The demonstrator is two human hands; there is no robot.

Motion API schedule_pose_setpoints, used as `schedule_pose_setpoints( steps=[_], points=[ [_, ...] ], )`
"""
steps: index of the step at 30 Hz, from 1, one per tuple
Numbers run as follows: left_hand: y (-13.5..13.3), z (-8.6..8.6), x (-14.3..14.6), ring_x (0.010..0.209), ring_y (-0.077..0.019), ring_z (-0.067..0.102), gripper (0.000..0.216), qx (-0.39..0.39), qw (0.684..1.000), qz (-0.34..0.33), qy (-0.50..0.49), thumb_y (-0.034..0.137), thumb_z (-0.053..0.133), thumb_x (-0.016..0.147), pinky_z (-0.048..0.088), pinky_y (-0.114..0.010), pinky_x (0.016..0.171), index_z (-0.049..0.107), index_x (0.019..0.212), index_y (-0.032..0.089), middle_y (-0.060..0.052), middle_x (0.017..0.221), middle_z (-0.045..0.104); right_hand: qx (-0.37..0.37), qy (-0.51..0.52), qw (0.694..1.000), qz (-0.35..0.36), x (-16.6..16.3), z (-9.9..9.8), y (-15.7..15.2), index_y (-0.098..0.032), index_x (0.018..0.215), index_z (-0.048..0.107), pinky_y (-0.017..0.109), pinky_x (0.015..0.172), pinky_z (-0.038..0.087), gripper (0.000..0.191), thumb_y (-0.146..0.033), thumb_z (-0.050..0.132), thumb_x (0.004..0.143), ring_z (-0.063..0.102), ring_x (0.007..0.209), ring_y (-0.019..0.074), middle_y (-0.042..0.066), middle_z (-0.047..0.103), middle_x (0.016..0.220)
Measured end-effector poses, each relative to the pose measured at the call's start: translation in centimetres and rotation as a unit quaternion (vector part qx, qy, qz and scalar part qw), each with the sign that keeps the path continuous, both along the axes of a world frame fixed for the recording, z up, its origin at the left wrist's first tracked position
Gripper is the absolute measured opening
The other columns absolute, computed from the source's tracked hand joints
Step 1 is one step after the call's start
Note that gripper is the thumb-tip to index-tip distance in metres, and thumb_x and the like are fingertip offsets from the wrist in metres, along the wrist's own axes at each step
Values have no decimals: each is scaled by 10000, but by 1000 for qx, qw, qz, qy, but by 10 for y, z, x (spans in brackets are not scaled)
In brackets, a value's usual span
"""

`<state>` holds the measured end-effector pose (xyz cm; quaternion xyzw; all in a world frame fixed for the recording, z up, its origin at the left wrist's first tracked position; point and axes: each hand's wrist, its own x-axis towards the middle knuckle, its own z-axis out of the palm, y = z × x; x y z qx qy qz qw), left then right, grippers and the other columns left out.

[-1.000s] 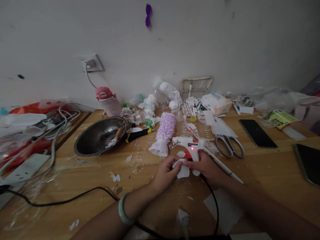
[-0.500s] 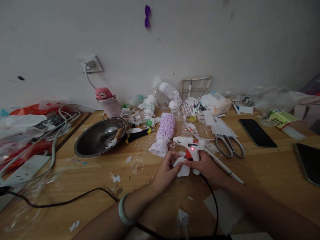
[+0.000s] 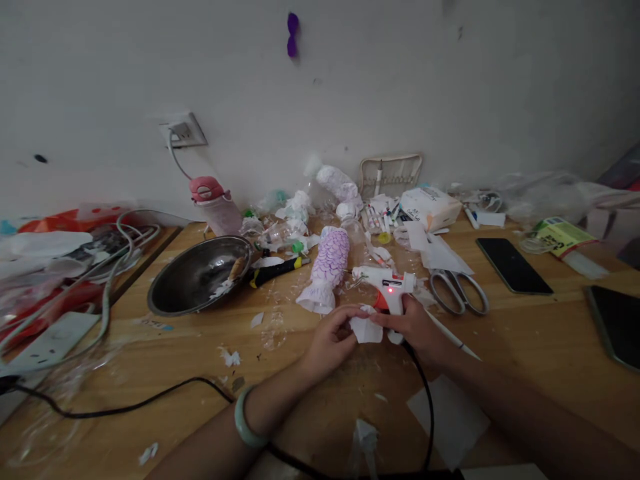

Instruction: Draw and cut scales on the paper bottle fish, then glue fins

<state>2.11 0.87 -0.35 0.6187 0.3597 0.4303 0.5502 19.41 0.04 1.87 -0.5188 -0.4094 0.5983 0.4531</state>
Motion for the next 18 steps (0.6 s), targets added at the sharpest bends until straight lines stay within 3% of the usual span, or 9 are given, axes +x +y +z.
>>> schedule_pose_setpoints(
  steps=[4, 10, 18],
  points=[
    [1, 2, 0, 771, -189, 591, 107, -38, 999, 31, 15, 276, 676, 706, 448, -291, 722, 665, 770, 192, -48, 834, 670, 3, -38, 999, 2, 0, -1, -1, -192, 804, 579, 267, 600, 443, 365, -390, 796, 589, 553, 630, 147, -23, 607, 692],
    [0, 0, 2, 650, -142, 494, 251, -81, 995, 60, 20, 400, 724, 684, 389, -250, 632, 594, 669, 186, 13, 663, 578, 29, -103, 994, 34, 3, -11, -2, -183, 796, 623, 264, 597, 437, 327, -453, 758, 672, 565, 651, 163, 0, 628, 693],
    [-3, 2, 9, 594, -112, 481, 374, -142, 986, 49, -73, 442, 776, 628, 394, -227, 568, 566, 829, 207, 49, 672, 540, 40, -124, 989, 73, 3, -17, -3, -199, 913, 671, 296, 692, 468, 304, -371, 752, 675, 616, 777, 210, 20, 698, 821]
  ],
)
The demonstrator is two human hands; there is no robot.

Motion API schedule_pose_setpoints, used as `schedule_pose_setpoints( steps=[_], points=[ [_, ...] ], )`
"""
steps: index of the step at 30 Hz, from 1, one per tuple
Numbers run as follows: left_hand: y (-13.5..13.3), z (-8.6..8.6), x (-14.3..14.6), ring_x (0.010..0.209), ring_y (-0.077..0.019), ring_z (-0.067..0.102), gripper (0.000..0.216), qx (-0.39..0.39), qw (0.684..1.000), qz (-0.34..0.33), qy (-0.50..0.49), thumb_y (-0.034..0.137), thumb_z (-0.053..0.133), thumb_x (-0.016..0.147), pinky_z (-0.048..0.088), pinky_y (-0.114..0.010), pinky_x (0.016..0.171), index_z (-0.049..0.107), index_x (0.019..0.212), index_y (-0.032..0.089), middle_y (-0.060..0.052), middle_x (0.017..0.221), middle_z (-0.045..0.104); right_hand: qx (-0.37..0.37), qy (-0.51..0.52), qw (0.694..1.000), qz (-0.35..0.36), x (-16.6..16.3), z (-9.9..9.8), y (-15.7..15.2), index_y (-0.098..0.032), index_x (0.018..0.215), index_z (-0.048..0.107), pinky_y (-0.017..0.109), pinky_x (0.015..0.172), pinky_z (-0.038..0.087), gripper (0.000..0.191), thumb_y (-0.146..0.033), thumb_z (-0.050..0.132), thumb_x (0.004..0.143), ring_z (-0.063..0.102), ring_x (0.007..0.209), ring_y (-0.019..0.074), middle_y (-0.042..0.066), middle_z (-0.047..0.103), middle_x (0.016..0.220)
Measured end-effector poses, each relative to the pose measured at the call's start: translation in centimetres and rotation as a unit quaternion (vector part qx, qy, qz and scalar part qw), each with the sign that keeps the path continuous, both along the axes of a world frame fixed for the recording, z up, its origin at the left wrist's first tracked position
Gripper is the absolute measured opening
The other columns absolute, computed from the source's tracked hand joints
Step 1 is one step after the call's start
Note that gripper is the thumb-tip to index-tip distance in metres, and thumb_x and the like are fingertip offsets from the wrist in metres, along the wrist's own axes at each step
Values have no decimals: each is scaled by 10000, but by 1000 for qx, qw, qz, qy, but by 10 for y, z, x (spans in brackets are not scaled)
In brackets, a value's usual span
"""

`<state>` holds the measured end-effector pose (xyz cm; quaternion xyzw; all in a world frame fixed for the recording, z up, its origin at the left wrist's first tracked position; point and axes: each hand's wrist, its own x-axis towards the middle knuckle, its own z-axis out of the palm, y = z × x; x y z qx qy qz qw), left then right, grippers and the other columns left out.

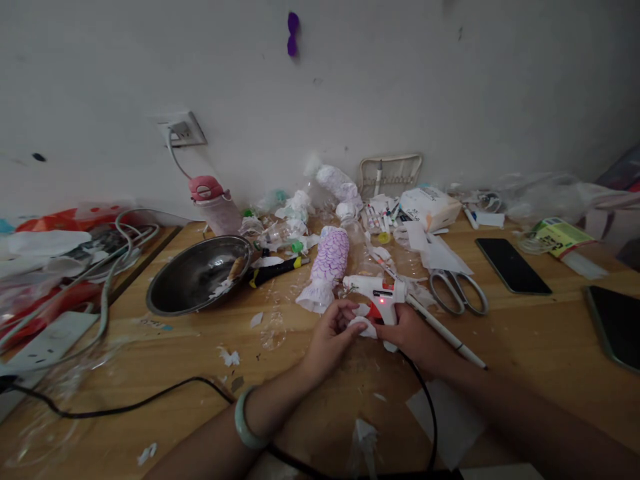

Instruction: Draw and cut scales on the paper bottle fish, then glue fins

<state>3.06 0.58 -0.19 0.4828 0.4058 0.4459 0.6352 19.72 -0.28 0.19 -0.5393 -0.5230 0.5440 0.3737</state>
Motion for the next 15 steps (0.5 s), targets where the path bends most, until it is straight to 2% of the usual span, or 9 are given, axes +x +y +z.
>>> schedule_pose_setpoints(
  steps=[4, 9, 12, 15],
  points=[
    [1, 4, 0, 541, -101, 464, 355, -15, 999, -22, 23, 482, 761, 631, 378, -229, 543, 585, 716, 186, 31, 633, 582, -8, -26, 1000, -12, 0, 1, -1, -194, 929, 666, 298, 689, 466, 318, -353, 753, 667, 623, 794, 220, 29, 706, 844],
    [1, 7, -1, 495, -90, 451, 375, -22, 1000, -11, 11, 500, 761, 619, 369, -220, 516, 563, 685, 189, 60, 560, 537, -9, -29, 999, -27, 1, 2, -2, -193, 895, 651, 290, 645, 452, 295, -393, 733, 693, 616, 740, 206, 28, 685, 785],
    [1, 6, 0, 497, -85, 462, 386, -20, 1000, 1, 5, 507, 756, 625, 369, -217, 514, 546, 684, 189, 58, 591, 544, -32, 27, 998, -51, -2, 8, -3, -205, 824, 624, 280, 588, 438, 273, -447, 688, 716, 603, 645, 180, 1, 648, 697],
    [2, 4, -1, 508, -84, 471, 378, -19, 1000, 9, 2, 502, 744, 644, 370, -216, 522, 538, 695, 189, 53, 616, 552, -54, 119, 991, -35, -5, 16, -4, -205, 775, 600, 269, 564, 436, 244, -401, 702, 672, 586, 580, 151, -19, 633, 670]
  ],
)
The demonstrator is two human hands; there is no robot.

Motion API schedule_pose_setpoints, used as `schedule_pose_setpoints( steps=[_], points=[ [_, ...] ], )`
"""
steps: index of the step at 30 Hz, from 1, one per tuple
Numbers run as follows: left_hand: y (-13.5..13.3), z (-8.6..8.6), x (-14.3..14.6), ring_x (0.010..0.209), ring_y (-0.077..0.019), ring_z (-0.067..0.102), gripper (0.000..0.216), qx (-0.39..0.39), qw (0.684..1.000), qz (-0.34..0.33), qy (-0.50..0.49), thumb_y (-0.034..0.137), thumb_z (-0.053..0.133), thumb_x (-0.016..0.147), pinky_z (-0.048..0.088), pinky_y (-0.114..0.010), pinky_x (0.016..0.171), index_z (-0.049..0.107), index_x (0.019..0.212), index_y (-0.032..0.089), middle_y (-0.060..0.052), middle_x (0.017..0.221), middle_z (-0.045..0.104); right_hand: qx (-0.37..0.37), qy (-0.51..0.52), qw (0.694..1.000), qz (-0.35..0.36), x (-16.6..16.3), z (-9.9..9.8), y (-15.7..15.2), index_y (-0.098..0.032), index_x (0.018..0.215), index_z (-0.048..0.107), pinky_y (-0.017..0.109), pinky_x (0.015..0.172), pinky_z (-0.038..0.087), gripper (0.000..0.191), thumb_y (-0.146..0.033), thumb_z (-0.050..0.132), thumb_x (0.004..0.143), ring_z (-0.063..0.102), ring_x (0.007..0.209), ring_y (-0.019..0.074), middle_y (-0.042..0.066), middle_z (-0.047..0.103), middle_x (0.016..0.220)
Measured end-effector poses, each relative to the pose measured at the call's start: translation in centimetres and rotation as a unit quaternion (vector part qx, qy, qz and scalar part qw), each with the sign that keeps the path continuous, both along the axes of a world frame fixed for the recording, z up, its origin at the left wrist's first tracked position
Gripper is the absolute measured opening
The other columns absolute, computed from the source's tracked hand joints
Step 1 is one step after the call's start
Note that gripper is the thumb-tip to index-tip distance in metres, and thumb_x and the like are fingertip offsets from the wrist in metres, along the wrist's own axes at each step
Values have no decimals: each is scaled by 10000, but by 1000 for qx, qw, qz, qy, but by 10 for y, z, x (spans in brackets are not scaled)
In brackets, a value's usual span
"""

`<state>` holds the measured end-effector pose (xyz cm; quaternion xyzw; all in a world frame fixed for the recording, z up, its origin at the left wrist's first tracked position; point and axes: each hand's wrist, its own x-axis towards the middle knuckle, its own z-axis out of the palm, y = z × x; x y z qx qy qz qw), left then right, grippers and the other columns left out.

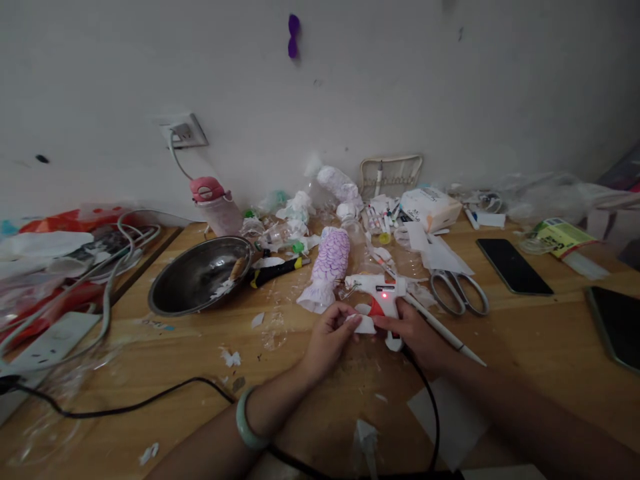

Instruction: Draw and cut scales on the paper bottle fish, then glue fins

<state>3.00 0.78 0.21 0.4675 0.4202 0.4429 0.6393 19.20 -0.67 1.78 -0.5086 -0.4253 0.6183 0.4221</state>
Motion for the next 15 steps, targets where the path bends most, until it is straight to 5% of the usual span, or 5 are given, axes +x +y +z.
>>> schedule_pose_setpoints(
  steps=[15],
  points=[
    [0, -1, -1, 509, -87, 463, 299, 13, 1000, 13, 2, 426, 711, 689, 347, -216, 542, 536, 723, 186, 61, 587, 540, -28, 51, 998, 6, -4, 5, 2, -194, 835, 576, 252, 595, 443, 340, -274, 772, 569, 600, 612, 131, -26, 655, 694]
  ],
)
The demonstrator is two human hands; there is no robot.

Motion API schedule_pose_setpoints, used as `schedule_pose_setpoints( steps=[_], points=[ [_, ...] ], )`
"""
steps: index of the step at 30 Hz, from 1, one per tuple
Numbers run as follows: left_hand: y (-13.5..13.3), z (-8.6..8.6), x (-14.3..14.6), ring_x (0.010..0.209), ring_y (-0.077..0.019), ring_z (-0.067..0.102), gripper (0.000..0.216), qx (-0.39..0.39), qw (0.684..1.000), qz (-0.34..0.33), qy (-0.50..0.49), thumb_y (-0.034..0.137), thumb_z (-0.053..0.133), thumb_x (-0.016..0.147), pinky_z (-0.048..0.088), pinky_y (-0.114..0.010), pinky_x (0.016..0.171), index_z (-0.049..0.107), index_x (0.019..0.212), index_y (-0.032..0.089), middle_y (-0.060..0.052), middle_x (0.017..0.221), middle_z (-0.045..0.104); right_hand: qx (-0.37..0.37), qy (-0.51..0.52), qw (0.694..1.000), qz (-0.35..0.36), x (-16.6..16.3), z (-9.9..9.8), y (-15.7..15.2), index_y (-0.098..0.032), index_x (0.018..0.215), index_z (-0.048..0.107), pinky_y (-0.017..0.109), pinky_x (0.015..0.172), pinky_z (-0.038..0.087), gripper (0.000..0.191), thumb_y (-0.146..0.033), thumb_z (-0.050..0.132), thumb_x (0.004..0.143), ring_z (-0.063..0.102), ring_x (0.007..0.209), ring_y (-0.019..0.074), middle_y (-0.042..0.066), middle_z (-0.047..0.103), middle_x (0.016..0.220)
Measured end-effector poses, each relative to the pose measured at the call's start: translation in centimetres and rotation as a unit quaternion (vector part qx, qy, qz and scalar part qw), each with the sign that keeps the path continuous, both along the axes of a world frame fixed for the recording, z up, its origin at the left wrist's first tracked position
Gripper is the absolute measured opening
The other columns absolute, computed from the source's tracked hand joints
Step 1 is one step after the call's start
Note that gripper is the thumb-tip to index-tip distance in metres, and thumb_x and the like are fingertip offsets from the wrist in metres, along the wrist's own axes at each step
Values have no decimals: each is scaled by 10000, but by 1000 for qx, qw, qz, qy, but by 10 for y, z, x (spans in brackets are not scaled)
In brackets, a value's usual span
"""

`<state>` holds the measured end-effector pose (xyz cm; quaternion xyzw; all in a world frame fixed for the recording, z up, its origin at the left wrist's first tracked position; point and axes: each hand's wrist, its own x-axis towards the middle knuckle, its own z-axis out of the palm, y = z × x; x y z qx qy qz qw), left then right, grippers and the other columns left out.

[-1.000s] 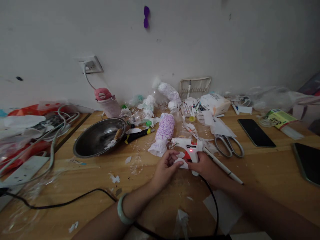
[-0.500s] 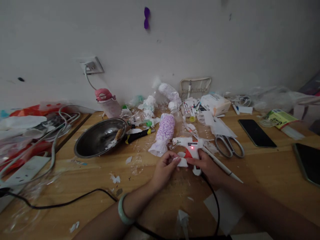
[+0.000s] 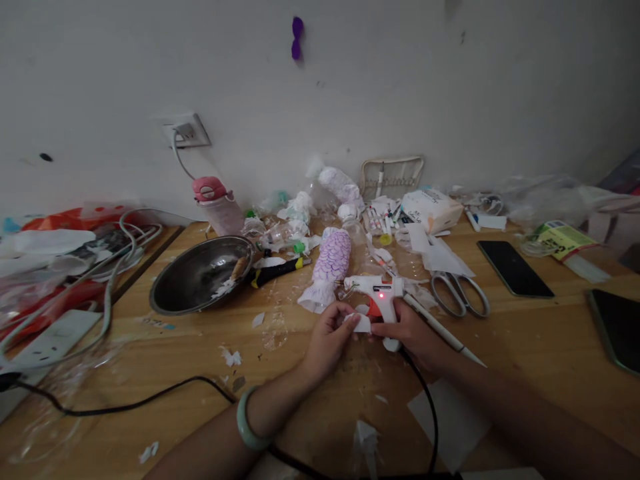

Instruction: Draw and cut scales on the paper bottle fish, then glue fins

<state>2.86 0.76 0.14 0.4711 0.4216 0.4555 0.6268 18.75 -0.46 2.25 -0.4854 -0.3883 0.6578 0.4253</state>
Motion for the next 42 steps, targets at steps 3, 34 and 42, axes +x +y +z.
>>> schedule_pose_setpoints(
  steps=[3, 34, 42],
  points=[
    [0, 0, 0, 512, -93, 460, 299, 4, 1000, 4, 11, 428, 709, 691, 347, -220, 543, 529, 717, 191, 60, 576, 533, 8, -34, 999, 6, 1, -5, 0, -198, 824, 577, 254, 587, 432, 300, -271, 754, 592, 597, 616, 136, -23, 653, 695],
    [-2, -3, 3, 670, -106, 569, 384, -12, 996, -18, -90, 440, 787, 659, 457, -214, 582, 500, 714, 190, 2, 809, 661, 76, -129, 989, 15, 7, -11, -2, -196, 903, 578, 303, 706, 465, 258, -430, 620, 804, 631, 745, 176, -5, 660, 745],
    [-2, 0, 3, 650, -102, 583, 387, -14, 993, -37, -107, 420, 810, 645, 465, -205, 558, 508, 678, 179, 10, 779, 659, 61, -125, 990, 27, 8, -22, 0, -201, 971, 590, 316, 710, 495, 312, -409, 680, 756, 653, 770, 191, 16, 693, 840]
  ],
)
